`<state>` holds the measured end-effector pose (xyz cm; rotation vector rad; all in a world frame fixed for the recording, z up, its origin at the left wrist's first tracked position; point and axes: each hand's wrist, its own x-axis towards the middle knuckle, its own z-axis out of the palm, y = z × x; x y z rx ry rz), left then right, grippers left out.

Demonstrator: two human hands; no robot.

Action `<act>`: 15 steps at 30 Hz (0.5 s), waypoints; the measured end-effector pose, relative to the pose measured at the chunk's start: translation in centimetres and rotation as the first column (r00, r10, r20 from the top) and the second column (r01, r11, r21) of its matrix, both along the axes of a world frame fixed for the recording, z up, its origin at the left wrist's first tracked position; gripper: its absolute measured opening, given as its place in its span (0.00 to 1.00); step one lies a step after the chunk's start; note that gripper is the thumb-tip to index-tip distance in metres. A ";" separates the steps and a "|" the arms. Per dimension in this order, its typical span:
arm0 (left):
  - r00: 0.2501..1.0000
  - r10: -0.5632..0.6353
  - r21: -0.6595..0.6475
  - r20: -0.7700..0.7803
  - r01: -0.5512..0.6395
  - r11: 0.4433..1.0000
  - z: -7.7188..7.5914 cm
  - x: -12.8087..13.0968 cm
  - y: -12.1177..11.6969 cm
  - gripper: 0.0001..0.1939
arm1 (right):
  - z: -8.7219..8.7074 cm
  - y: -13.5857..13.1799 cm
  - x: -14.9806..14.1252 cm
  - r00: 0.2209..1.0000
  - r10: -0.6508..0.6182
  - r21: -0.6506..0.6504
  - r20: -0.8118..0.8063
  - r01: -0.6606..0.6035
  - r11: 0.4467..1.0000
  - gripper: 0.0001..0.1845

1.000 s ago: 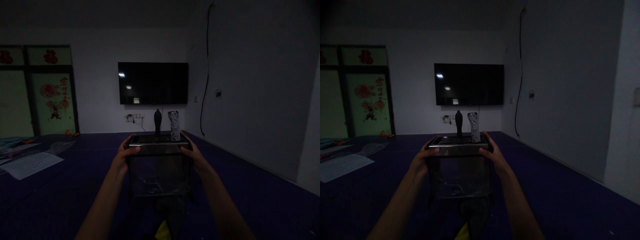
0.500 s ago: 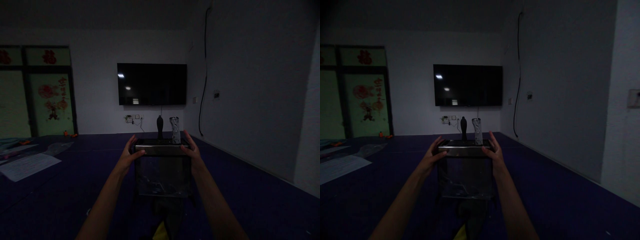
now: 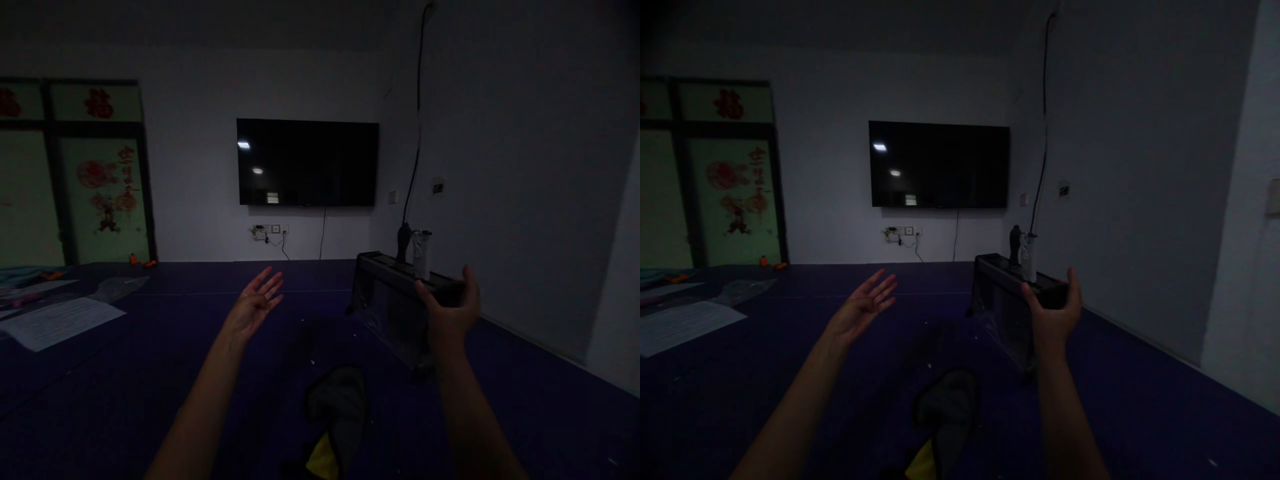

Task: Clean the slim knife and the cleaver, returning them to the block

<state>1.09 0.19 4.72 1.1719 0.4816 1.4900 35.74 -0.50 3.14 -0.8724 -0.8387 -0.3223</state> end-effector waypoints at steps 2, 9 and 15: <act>1.000 -0.010 0.000 0.002 0.010 1.000 -0.1 -0.1 0.1 0.42 | -0.7 0.0 1.0 0.977 -0.203 -0.016 0.071 0.204 0.979 0.51; 0.990 0.062 -0.016 0.126 -0.061 0.998 -0.3 0.1 0.5 0.35 | -3.6 0.7 4.6 0.925 -0.378 -0.039 0.039 0.380 0.924 0.52; 0.983 0.056 0.011 0.173 -0.059 0.998 -0.1 0.4 0.3 0.32 | -4.5 1.0 5.5 0.925 -0.379 -0.055 -0.025 0.377 0.925 0.51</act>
